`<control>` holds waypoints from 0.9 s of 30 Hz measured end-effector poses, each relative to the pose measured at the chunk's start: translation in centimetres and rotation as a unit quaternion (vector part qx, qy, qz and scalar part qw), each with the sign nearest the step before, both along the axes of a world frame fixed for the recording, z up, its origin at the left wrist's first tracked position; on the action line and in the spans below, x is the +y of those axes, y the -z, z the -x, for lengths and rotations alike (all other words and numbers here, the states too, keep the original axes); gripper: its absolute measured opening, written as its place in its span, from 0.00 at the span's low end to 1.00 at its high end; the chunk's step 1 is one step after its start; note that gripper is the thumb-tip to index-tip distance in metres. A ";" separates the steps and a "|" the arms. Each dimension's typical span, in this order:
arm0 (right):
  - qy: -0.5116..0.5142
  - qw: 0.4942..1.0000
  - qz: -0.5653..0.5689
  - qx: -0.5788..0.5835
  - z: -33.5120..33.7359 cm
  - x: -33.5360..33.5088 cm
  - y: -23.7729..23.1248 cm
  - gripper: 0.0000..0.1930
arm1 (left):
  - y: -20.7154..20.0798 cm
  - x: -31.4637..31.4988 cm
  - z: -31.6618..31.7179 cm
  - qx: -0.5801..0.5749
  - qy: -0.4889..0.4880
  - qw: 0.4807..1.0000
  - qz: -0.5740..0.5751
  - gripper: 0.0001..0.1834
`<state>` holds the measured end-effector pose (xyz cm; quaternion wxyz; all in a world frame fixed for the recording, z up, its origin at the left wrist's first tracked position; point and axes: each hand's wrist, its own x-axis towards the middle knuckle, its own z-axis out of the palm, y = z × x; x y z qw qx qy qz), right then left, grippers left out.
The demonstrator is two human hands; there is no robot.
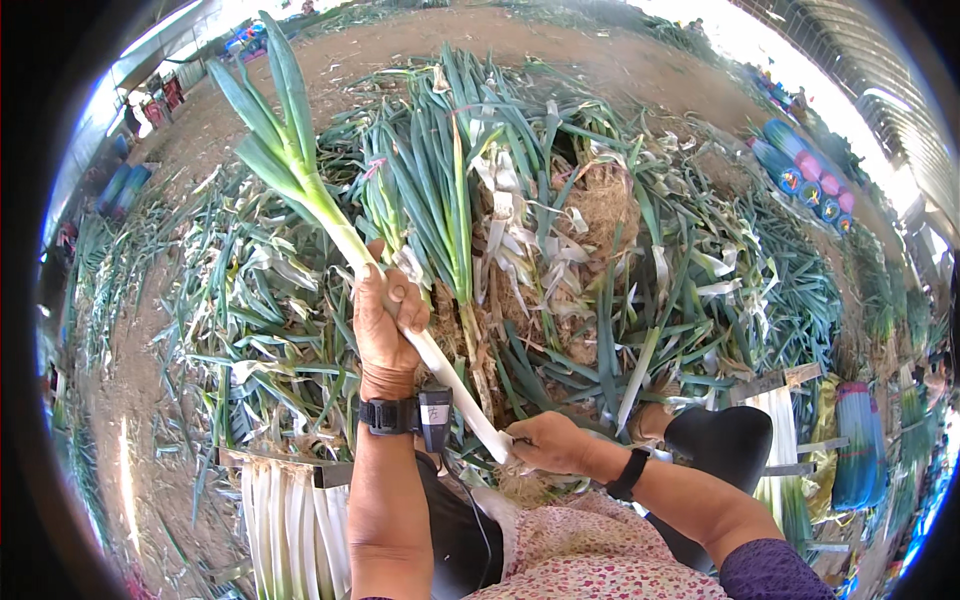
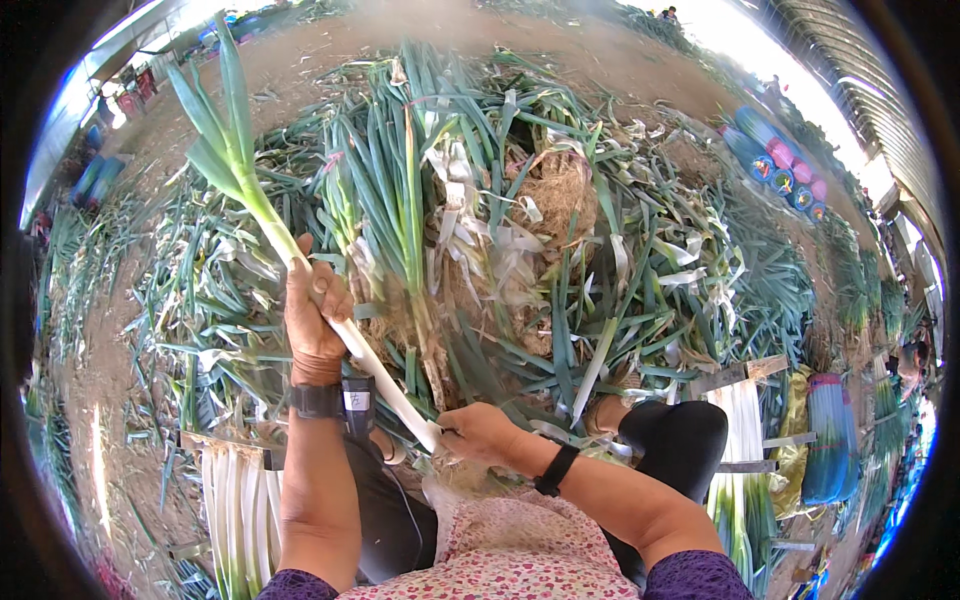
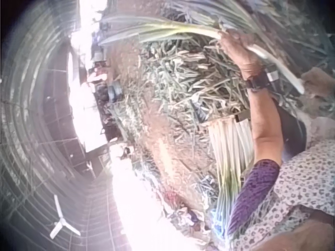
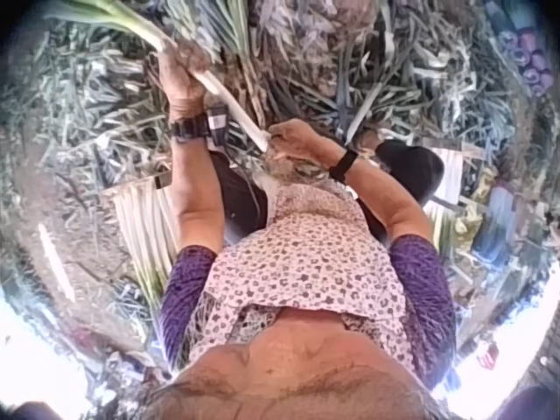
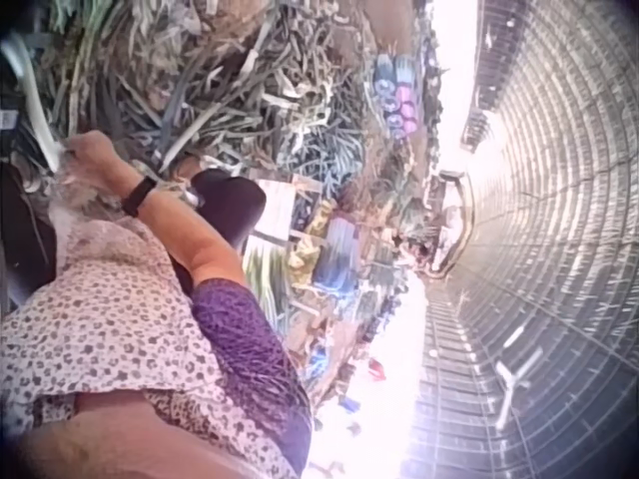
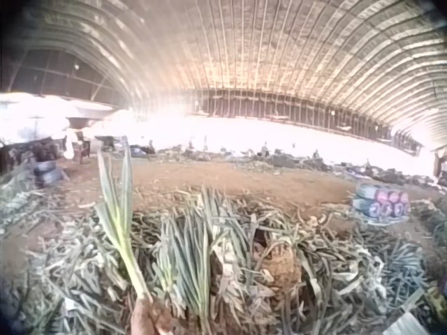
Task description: The person sits on the ground and trims leeks by hand, removing outer layers and roots. The cleaned leeks are placed into a nearby container while the discarded parts remain on the ground.
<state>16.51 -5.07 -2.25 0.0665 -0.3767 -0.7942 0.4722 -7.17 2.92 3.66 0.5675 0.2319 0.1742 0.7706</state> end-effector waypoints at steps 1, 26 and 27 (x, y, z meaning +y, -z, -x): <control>0.022 0.997 0.051 0.048 -0.2 -0.2 0.0 0.15 | 0.0 0.1 0.2 -0.002 0.012 1.000 -0.008 0.25; 0.127 0.979 -0.161 0.005 -3.6 -2.9 1.0 0.35 | 2.9 -0.6 -3.6 -0.074 -0.084 0.983 0.143 0.11; 0.143 0.979 -0.142 -0.016 -4.3 -2.9 2.2 0.32 | 2.0 -1.7 -2.7 -0.056 -0.102 0.984 0.136 0.09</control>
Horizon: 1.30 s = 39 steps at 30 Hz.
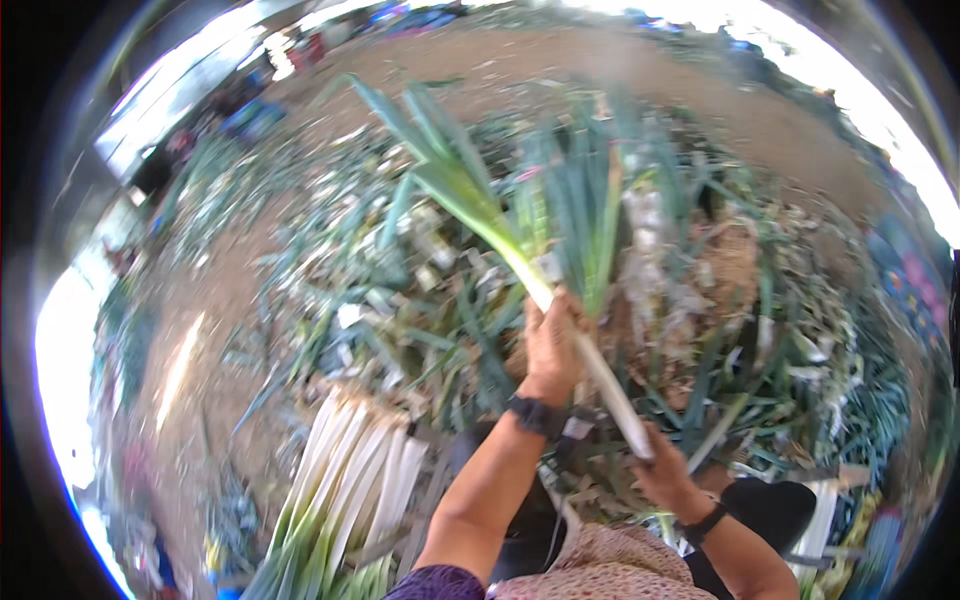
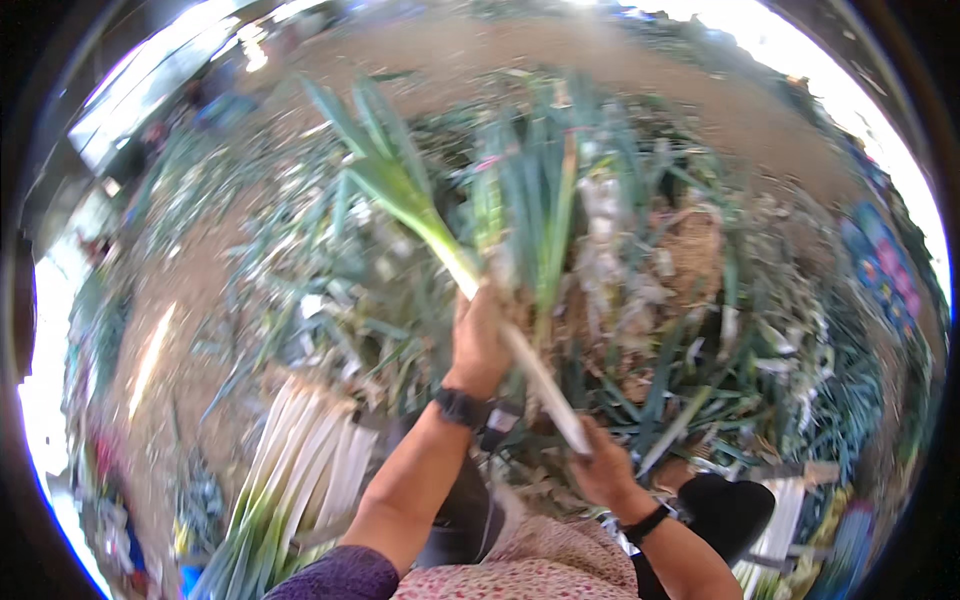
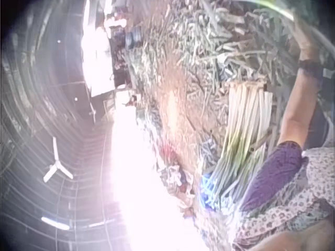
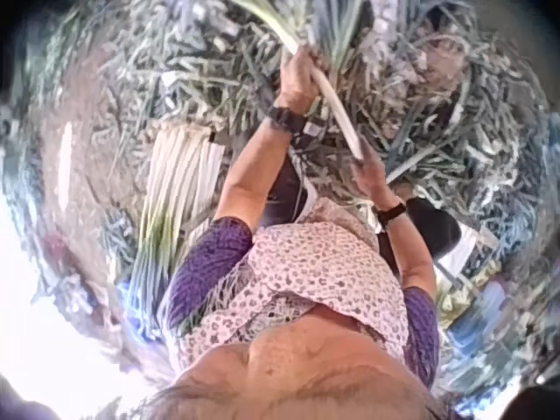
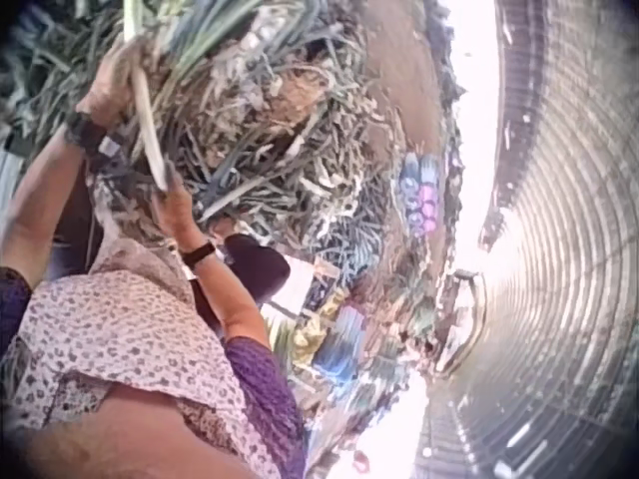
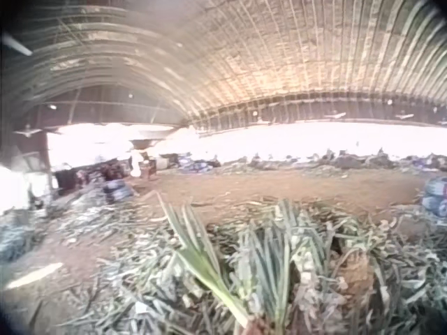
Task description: The person sits on the ground and trims leeks by hand, removing outer layers and roots. The cleaned leeks are placed into a nearby container while the discarded parts remain on the ground.
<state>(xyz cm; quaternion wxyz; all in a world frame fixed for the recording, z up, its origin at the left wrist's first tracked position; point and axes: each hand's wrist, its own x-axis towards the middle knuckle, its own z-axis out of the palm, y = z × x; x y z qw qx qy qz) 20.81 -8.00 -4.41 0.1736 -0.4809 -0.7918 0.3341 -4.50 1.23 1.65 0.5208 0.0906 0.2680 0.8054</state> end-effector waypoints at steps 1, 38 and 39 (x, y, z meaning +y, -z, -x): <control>-0.024 0.999 -0.038 0.001 -0.4 0.1 -0.4 0.29 | -0.9 -1.1 1.1 0.019 -0.018 1.000 -0.005 0.07; 0.281 0.945 0.160 0.047 -17.3 10.4 16.0 0.21 | 6.9 -54.6 9.8 0.090 -0.215 0.740 0.631 0.25; 0.258 0.959 0.114 0.027 -17.9 10.6 17.1 0.21 | 6.8 -54.9 9.9 0.324 -0.189 0.630 0.681 0.22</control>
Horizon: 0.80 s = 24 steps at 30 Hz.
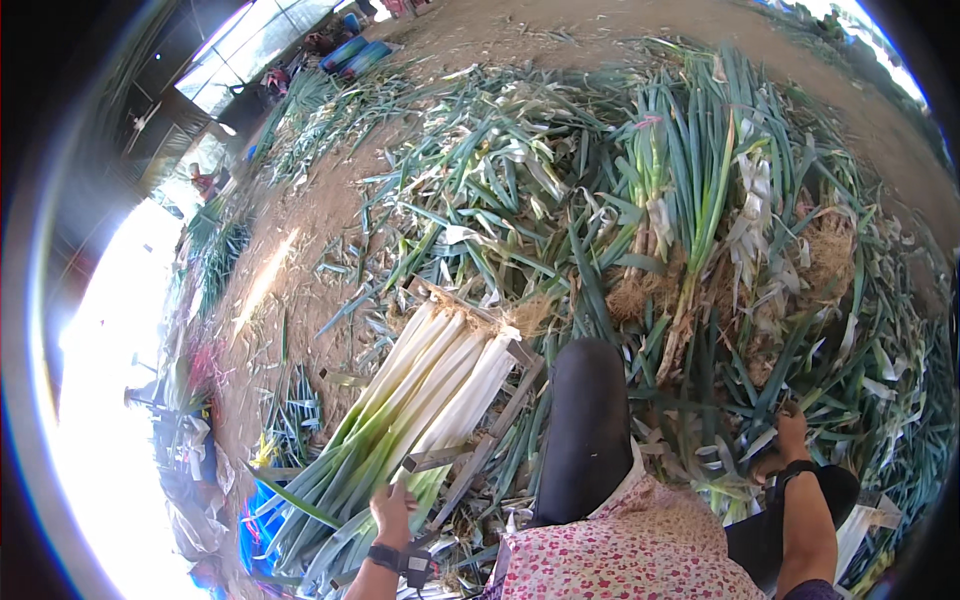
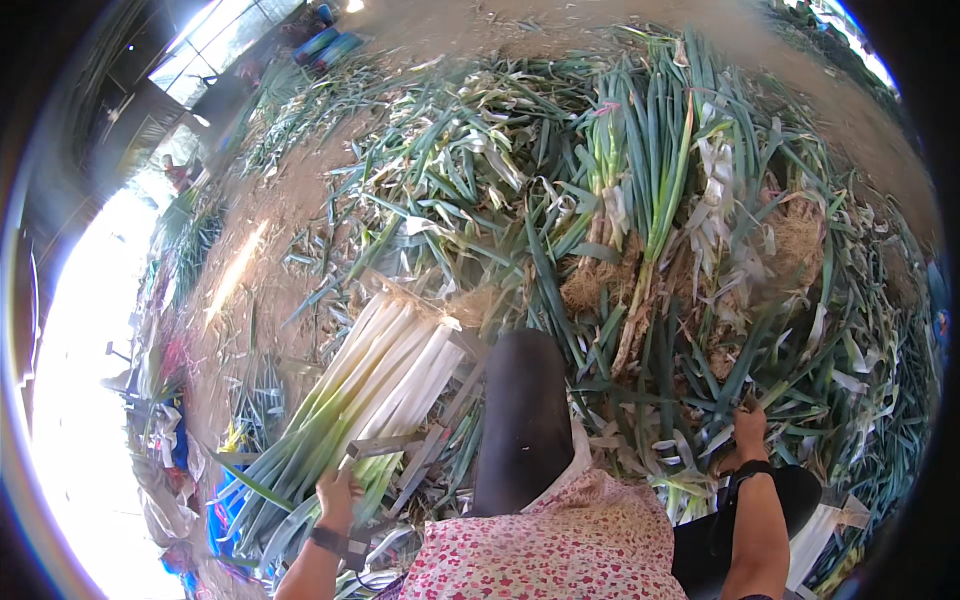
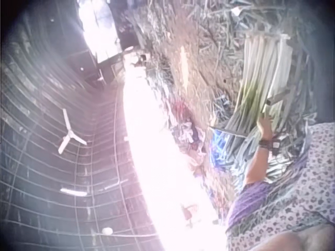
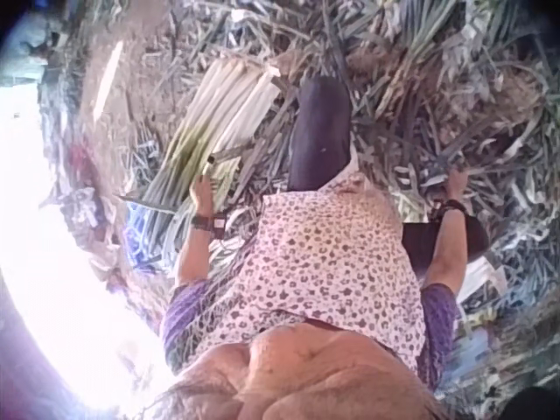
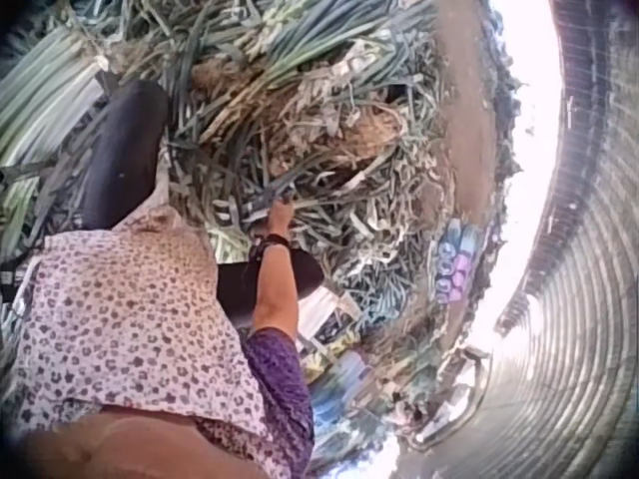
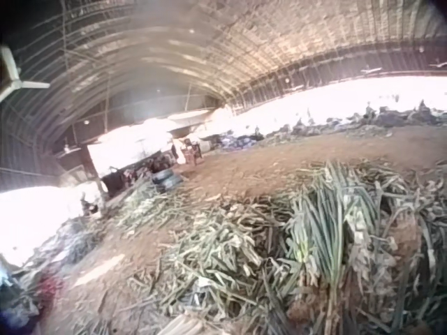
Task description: The person sits on the ground and trims leeks by hand, removing outer layers and roots. The cleaned leeks are placed into a nearby container while the discarded parts remain on the ground.
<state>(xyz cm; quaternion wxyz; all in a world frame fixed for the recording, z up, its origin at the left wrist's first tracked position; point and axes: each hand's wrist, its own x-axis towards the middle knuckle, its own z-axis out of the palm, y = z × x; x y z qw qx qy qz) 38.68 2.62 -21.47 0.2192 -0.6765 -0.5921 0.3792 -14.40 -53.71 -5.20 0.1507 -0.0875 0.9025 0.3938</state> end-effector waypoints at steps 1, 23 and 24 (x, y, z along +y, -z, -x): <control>-0.023 0.998 -0.043 -0.031 -0.7 0.3 0.9 0.21 | -0.1 0.4 0.1 0.155 0.141 0.965 0.155 0.21; -0.114 0.989 0.091 -0.020 4.5 -5.1 -5.3 0.15 | 0.5 0.9 2.6 0.032 0.357 0.841 0.405 0.29; -0.109 0.988 0.105 -0.014 5.1 -5.3 -6.4 0.15 | 0.6 1.7 2.9 -0.018 0.352 0.832 0.428 0.29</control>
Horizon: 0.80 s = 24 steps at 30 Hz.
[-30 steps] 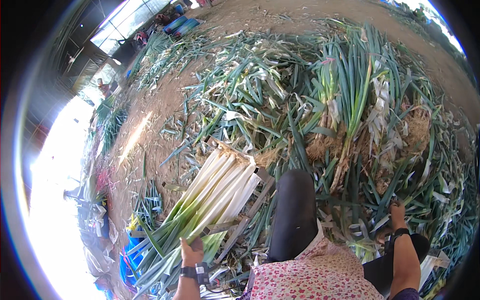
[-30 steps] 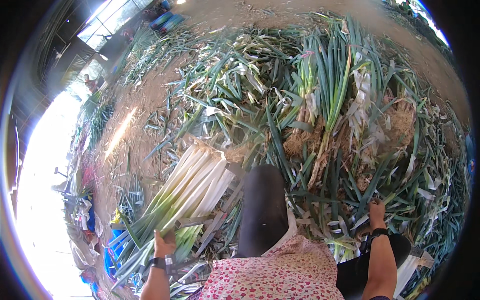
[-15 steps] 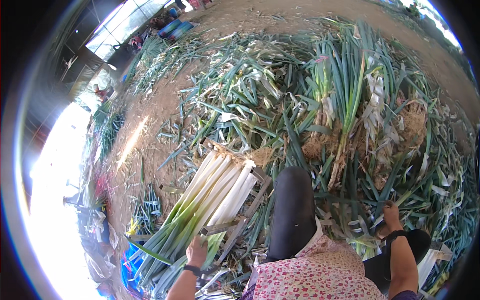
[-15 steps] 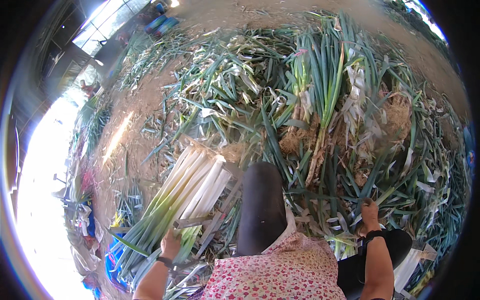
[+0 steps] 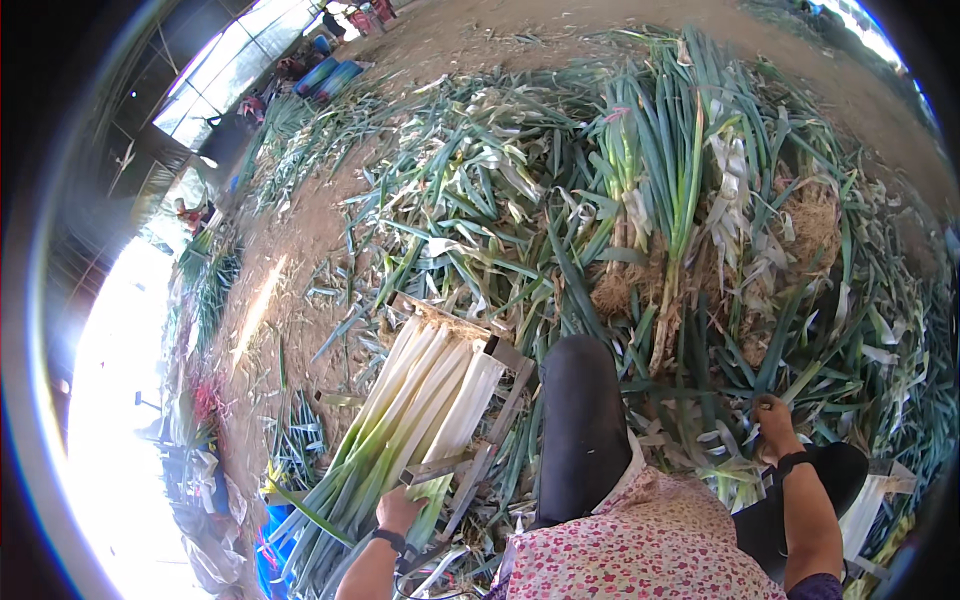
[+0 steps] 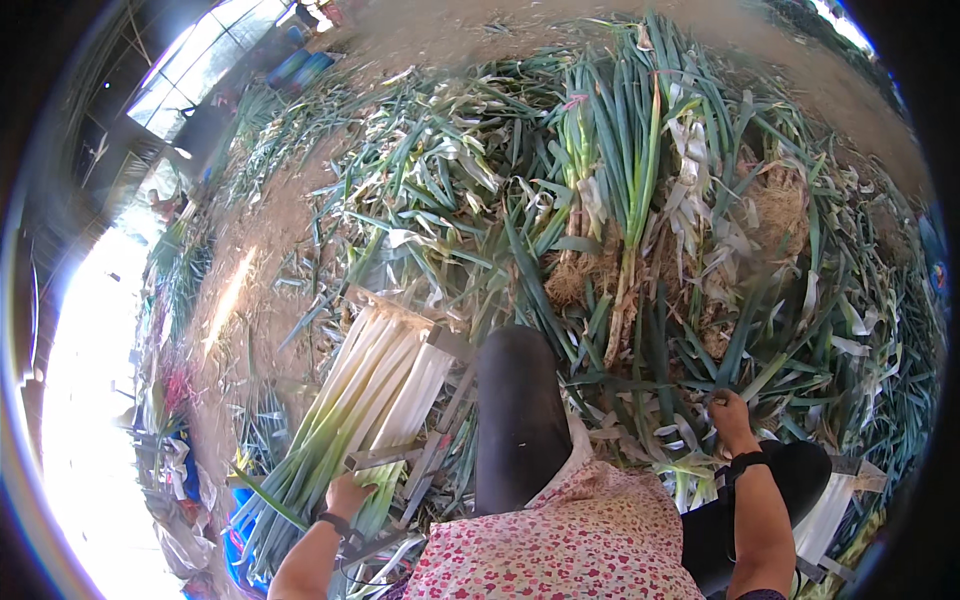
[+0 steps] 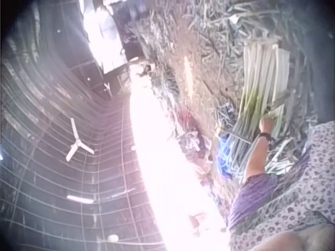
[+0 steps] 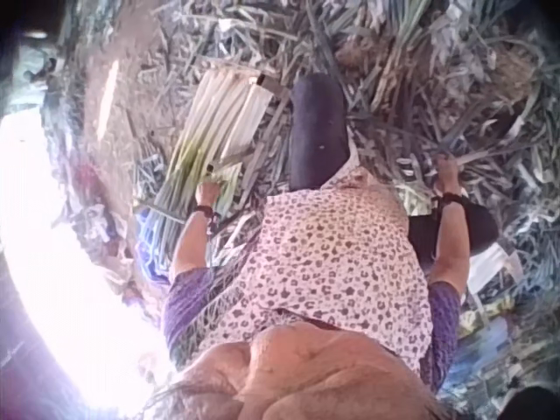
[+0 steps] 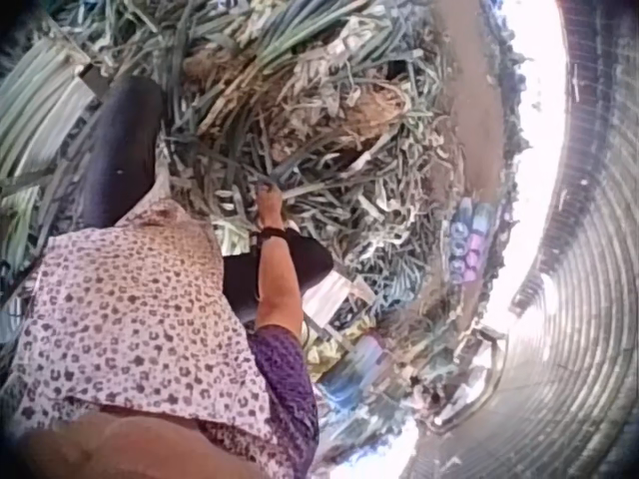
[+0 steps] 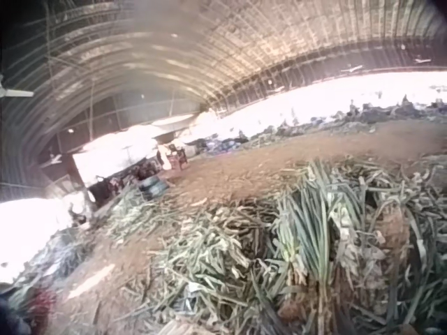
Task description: The person sits on the ground and trims leeks by hand, removing outer layers and roots. The cleaned leeks are placed into a nearby container while the discarded parts remain on the ground.
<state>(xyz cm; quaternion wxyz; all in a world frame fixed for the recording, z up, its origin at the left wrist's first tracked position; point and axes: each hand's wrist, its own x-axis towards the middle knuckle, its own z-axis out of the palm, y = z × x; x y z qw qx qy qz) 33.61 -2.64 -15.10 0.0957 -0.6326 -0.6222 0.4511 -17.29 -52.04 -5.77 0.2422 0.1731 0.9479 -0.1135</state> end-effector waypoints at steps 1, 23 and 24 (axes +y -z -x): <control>0.006 1.000 0.002 0.007 0.1 0.1 -0.1 0.15 | 0.6 -0.5 0.4 0.008 -0.003 1.000 -0.002 0.28; -0.006 0.994 0.070 0.086 0.3 -0.6 0.7 0.15 | 5.0 -2.5 1.0 0.019 0.078 0.981 -0.177 0.22; -0.012 0.994 0.071 0.083 0.3 -0.5 0.9 0.15 | 5.4 -2.3 1.2 0.012 0.077 0.983 -0.165 0.22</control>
